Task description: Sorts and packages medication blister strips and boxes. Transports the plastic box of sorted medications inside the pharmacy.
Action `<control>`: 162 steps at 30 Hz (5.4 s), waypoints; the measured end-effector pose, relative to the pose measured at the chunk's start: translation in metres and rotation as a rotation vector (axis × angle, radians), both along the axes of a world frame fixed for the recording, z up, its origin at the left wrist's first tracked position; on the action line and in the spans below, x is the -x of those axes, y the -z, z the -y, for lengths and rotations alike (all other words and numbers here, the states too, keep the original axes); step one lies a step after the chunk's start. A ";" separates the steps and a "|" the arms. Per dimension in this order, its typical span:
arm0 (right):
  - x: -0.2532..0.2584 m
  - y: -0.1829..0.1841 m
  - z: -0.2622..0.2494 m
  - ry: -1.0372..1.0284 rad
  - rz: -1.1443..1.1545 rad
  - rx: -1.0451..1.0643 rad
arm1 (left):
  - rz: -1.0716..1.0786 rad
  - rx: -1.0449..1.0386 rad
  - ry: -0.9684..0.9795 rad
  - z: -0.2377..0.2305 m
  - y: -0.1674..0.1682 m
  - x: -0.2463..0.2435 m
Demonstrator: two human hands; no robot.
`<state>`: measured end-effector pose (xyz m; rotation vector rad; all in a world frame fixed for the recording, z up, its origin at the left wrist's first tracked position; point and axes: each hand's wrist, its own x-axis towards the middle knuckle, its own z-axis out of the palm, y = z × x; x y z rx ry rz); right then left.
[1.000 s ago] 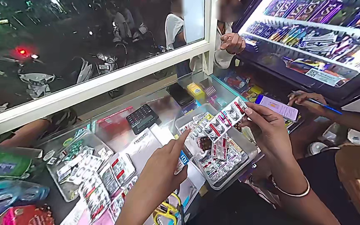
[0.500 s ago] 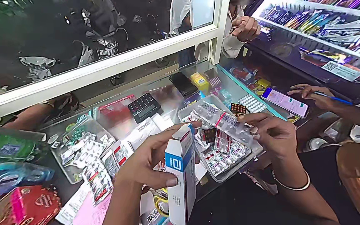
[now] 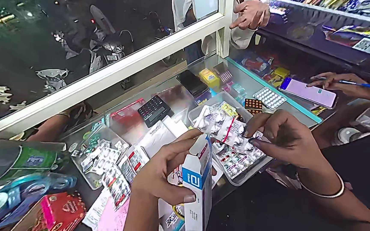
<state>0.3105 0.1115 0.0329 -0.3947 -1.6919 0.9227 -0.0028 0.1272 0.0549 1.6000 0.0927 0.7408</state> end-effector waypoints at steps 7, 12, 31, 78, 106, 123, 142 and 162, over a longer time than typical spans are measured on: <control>0.002 -0.006 -0.001 0.030 -0.018 0.004 | -0.047 -0.032 -0.022 0.002 0.000 -0.001; 0.006 -0.009 -0.001 0.093 -0.102 0.026 | -0.058 -0.046 -0.011 0.002 -0.001 0.000; 0.003 -0.008 0.000 0.103 -0.147 0.157 | -0.063 -0.038 -0.004 0.001 0.001 -0.003; 0.014 -0.010 0.004 0.201 0.008 0.062 | -0.260 -0.157 -0.150 0.010 0.003 -0.024; 0.055 -0.001 0.008 0.346 0.055 -0.067 | -0.503 -0.852 -1.156 0.032 0.026 -0.068; 0.052 0.003 0.000 0.333 -0.162 0.195 | -0.603 -1.126 -1.161 0.038 0.027 -0.075; 0.061 0.012 0.002 0.445 0.047 -0.138 | -0.622 -1.156 -1.183 0.036 0.031 -0.076; 0.028 -0.026 0.007 0.385 0.467 0.043 | -0.509 -1.065 -1.081 0.022 0.025 -0.068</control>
